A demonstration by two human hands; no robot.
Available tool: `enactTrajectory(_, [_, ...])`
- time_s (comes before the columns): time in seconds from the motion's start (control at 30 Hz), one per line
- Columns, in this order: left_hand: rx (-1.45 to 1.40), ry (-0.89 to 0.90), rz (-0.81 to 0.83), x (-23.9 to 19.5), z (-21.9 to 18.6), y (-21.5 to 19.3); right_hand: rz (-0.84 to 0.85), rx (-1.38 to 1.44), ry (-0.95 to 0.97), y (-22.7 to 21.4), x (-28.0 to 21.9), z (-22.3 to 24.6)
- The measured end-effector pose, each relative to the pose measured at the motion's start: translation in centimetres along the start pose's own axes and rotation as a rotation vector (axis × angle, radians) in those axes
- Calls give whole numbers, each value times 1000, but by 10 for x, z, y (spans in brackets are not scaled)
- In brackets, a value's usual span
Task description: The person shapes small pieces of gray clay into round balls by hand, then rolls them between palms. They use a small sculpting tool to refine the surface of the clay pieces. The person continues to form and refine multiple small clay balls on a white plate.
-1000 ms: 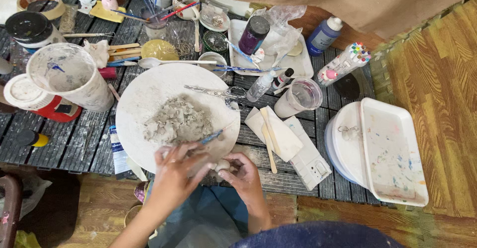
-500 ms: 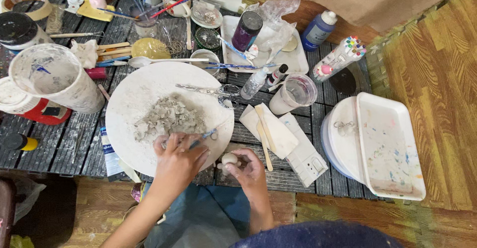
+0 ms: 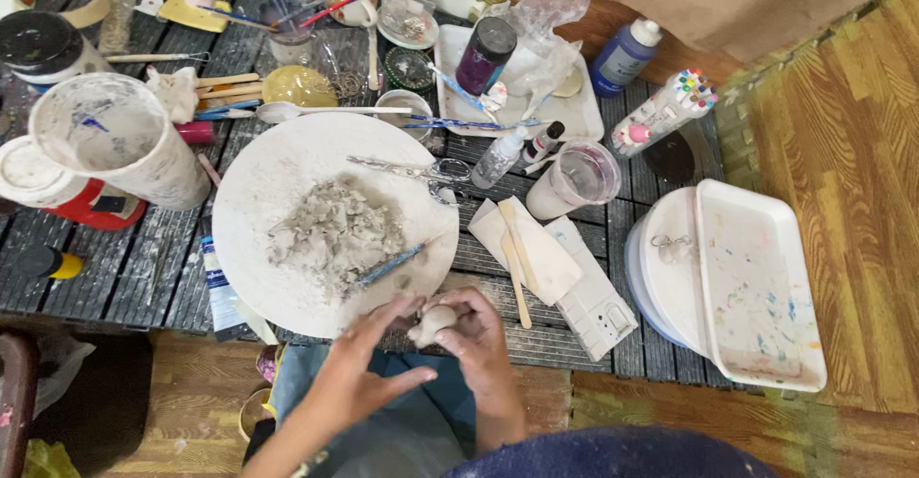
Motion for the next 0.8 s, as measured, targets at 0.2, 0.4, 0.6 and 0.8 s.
enactTrajectory(0.2, [-170,-89,-179,-17,21,-4,-37,42,60,21,-2,-25])
enactTrajectory(0.4, [-472,-160,-230,-29,47,1,-29,31,22,32,4,-26])
enactTrajectory(0.6, [-721,-330,-280,-41,79,9,-11,-79,-36,39,10,-8])
enactTrajectory(0.8, [76,-122,-426,-40,48,-22,58,-167,-70,54,10,0])
Point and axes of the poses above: each hand's wrist, its own x-axis towards the middle knuckle, its own y-axis out of the palm, z = x × y, the point moved 7 cm from there along x, towards the middle knuckle, and after that the axes turned 5 degrees about x, right-handed, at the moved point
